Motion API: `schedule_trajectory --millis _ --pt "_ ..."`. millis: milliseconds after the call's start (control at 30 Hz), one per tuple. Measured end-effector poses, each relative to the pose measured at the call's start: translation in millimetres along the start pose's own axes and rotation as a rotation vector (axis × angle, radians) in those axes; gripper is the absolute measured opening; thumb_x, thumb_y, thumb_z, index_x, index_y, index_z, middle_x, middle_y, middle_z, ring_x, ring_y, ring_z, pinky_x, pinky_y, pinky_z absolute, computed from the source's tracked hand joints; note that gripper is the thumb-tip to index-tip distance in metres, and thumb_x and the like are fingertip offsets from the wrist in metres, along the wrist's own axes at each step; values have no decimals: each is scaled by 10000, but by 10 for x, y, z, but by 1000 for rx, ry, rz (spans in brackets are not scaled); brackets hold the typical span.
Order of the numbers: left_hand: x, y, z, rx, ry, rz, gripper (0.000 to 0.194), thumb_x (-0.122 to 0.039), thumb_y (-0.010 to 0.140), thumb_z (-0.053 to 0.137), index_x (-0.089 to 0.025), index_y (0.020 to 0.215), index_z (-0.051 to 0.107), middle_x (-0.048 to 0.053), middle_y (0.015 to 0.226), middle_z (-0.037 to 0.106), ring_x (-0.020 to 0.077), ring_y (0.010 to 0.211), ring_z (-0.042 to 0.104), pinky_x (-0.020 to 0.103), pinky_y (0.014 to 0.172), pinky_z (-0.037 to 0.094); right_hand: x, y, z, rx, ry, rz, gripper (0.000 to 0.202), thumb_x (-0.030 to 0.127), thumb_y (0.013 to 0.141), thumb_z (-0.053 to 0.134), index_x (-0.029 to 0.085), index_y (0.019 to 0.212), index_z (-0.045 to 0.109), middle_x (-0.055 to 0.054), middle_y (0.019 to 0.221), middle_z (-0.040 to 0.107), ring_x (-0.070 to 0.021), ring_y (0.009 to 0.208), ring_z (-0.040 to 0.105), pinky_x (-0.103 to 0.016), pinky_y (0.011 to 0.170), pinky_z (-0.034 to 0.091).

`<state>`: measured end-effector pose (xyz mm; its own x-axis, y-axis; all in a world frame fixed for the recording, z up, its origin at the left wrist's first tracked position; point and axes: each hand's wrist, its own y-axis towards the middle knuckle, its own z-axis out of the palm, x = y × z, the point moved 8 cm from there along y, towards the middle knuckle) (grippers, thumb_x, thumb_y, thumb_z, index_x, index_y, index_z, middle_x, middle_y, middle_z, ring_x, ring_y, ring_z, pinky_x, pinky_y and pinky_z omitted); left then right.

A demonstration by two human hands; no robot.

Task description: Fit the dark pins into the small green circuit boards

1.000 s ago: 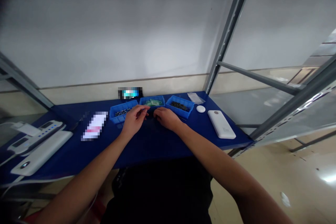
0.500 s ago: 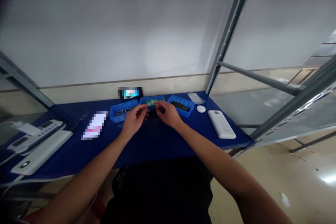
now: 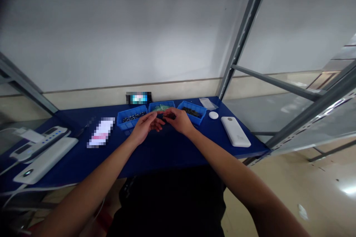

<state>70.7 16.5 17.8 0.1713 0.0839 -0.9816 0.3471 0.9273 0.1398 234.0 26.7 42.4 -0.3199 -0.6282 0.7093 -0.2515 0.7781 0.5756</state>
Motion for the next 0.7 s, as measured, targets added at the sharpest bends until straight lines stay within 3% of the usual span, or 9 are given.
schedule_trajectory --millis 200,467,567,700 --pt "49 20 3 15 -144 -56 505 -554 947 710 -108 1179 761 180 1090 795 196 799 756 286 714 603 56 -17 0 -8 -48 -58 305 166 871 740 255 1143 633 -17 994 800 -196 915 776 -333 835 606" --pt "115 38 -41 -12 -14 -56 404 -438 814 877 -144 1082 807 125 1028 812 236 931 774 366 869 622 90 -12 -18 -20 -101 -92 229 211 929 699 248 1154 697 -47 1084 800 -212 955 771 -350 856 607" --pt "80 48 -67 -12 132 11 373 -459 845 841 -168 1077 809 109 1026 817 250 916 781 394 859 627 34 12 -33 -33 -28 -31 207 271 984 638 245 1172 721 -64 1133 790 -216 996 760 -357 874 604" --pt "-118 1 -15 -9 545 242 257 -442 928 753 -233 1061 819 67 968 818 248 865 778 391 809 619 -169 24 70 83 252 183 260 425 961 695 234 1128 753 -45 990 797 -193 830 759 -341 793 615"
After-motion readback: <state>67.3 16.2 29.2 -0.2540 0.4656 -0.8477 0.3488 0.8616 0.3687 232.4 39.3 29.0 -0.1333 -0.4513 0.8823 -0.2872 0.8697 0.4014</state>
